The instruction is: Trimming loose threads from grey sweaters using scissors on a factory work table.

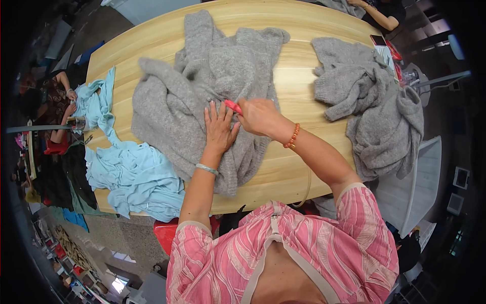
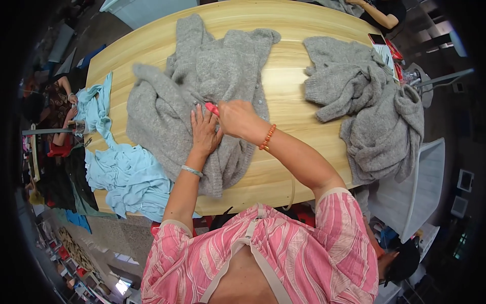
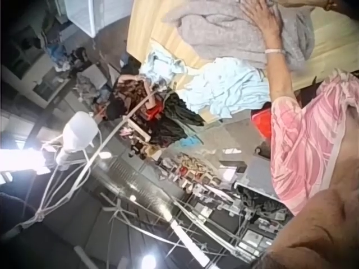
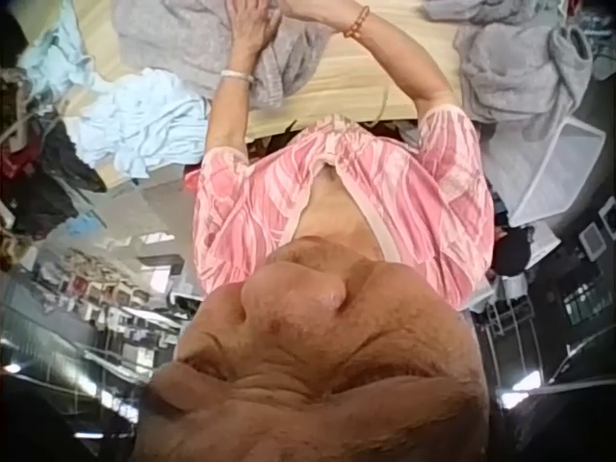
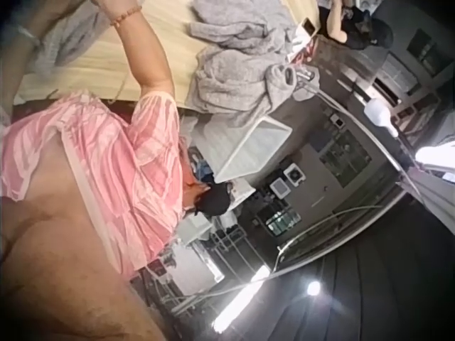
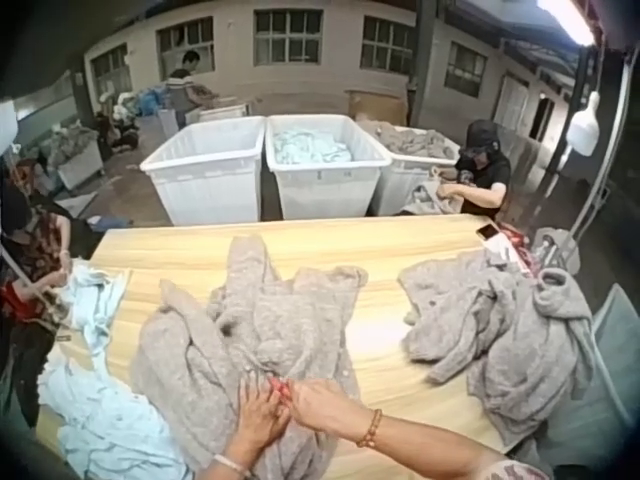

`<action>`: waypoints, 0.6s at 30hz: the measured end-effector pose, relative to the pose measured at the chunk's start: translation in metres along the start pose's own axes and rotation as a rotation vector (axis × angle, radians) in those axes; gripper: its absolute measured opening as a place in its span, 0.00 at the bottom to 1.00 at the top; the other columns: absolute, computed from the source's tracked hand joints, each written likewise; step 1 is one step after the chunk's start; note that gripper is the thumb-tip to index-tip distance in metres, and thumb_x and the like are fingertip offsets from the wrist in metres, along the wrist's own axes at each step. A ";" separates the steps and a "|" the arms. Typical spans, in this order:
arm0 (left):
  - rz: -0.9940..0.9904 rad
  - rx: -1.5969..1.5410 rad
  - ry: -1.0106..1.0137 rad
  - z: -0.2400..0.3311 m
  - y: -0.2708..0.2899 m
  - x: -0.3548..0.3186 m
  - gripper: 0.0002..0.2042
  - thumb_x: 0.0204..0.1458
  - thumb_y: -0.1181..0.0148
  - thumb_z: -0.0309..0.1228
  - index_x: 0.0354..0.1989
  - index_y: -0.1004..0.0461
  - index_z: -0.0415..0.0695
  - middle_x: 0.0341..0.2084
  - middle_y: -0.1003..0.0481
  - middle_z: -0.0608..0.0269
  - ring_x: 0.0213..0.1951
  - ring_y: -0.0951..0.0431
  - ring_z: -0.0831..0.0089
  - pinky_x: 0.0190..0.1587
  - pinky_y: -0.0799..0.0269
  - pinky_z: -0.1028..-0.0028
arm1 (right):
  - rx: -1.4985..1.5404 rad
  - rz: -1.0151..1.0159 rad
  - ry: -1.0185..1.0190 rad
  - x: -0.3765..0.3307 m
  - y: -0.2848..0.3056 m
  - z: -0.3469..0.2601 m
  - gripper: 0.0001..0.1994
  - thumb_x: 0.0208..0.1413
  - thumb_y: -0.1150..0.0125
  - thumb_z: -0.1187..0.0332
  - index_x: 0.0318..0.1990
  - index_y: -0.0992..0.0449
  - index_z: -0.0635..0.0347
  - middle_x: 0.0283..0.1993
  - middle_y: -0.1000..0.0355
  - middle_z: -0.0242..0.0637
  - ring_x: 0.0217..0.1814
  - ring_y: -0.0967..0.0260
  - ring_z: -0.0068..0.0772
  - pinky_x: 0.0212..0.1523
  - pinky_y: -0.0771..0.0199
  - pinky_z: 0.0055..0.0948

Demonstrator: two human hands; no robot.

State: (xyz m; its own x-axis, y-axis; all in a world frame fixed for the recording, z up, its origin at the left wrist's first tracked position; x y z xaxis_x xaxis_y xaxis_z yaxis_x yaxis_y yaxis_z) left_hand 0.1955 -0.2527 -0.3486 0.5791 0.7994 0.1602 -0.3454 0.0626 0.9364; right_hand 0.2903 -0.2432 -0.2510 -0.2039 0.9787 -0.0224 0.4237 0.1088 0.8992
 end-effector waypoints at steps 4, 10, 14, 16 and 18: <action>0.115 -0.080 -0.008 -0.004 0.007 -0.006 0.31 0.50 0.42 0.40 0.63 0.40 0.44 0.66 0.47 0.51 0.66 0.53 0.42 0.66 0.65 0.46 | 0.011 -0.195 -0.001 -0.065 0.012 -0.002 0.11 0.52 0.42 0.62 0.35 0.29 0.60 0.22 0.29 0.49 0.27 0.29 0.54 0.29 0.31 0.48; 0.099 -0.080 0.019 -0.009 0.000 -0.010 0.32 0.51 0.43 0.42 0.64 0.41 0.44 0.66 0.48 0.52 0.67 0.54 0.45 0.67 0.65 0.48 | 0.005 -0.517 -0.232 -0.163 0.004 0.014 0.14 0.53 0.42 0.58 0.38 0.28 0.59 0.22 0.29 0.49 0.27 0.30 0.55 0.29 0.32 0.49; 0.094 -0.080 -0.008 -0.003 0.000 -0.004 0.33 0.50 0.42 0.43 0.63 0.41 0.43 0.66 0.48 0.52 0.67 0.54 0.46 0.67 0.65 0.49 | 0.060 -0.397 -0.218 -0.126 0.009 0.005 0.13 0.54 0.43 0.59 0.38 0.28 0.60 0.23 0.29 0.50 0.27 0.30 0.56 0.30 0.32 0.49; 0.076 -0.081 0.011 -0.007 0.000 -0.003 0.35 0.48 0.40 0.45 0.64 0.42 0.42 0.66 0.48 0.51 0.67 0.54 0.47 0.67 0.64 0.51 | 0.050 -0.303 -0.184 -0.102 0.013 0.006 0.12 0.54 0.43 0.61 0.37 0.29 0.61 0.23 0.27 0.48 0.29 0.27 0.54 0.32 0.30 0.47; 0.067 -0.131 -0.015 -0.009 0.003 -0.004 0.37 0.47 0.38 0.45 0.64 0.43 0.42 0.66 0.48 0.51 0.67 0.54 0.47 0.67 0.63 0.51 | 0.070 -0.338 -0.192 -0.108 0.012 0.007 0.12 0.54 0.43 0.61 0.37 0.29 0.60 0.24 0.27 0.48 0.30 0.28 0.54 0.33 0.30 0.48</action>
State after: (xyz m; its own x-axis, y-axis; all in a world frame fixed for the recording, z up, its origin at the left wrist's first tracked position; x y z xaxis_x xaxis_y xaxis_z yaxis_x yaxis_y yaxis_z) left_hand 0.1852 -0.2505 -0.3491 0.5622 0.7952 0.2270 -0.4769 0.0874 0.8746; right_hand 0.3237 -0.3462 -0.2409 -0.1760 0.8997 -0.3993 0.4219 0.4355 0.7952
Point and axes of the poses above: each hand's wrist, its own x-axis towards the middle knuckle, its own y-axis out of the back of the hand, z = x × y, the point moved 9 cm from there along x, towards the middle knuckle
